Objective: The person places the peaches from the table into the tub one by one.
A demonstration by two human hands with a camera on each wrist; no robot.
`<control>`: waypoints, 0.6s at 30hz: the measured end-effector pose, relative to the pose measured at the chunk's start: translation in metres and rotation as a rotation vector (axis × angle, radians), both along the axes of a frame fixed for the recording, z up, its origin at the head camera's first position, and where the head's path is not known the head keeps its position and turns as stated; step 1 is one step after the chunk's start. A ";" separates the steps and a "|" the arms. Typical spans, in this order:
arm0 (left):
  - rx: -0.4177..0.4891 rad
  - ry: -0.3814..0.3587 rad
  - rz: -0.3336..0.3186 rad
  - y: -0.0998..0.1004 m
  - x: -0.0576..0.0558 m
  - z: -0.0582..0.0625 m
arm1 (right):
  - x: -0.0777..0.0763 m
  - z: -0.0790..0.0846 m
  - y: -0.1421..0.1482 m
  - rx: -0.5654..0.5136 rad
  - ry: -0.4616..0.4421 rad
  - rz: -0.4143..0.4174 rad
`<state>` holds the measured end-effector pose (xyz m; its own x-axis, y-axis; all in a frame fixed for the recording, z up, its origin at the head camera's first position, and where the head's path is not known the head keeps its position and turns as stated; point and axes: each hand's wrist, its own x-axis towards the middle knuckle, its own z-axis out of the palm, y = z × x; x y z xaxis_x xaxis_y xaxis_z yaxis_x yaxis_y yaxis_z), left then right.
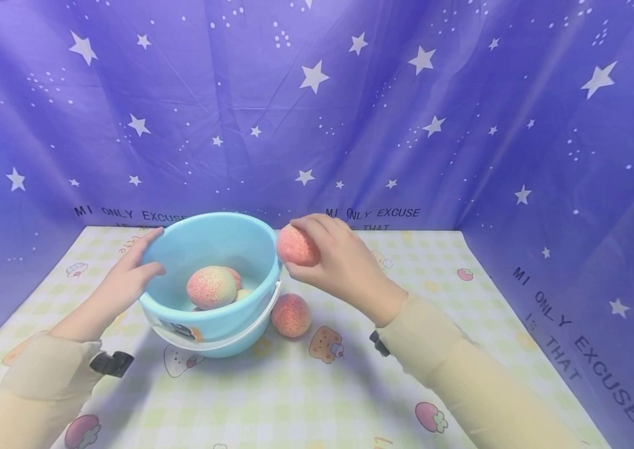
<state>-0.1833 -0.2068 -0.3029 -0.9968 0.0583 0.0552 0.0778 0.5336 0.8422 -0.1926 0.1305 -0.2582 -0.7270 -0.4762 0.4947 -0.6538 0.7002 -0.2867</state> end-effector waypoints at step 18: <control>-0.009 -0.005 0.006 -0.001 -0.002 -0.001 | -0.010 0.014 -0.023 0.019 0.030 0.038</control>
<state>-0.1852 -0.2080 -0.3042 -0.9974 0.0528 0.0499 0.0705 0.5412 0.8379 -0.2030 0.1075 -0.2443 -0.6933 -0.5126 0.5065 -0.6879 0.6801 -0.2535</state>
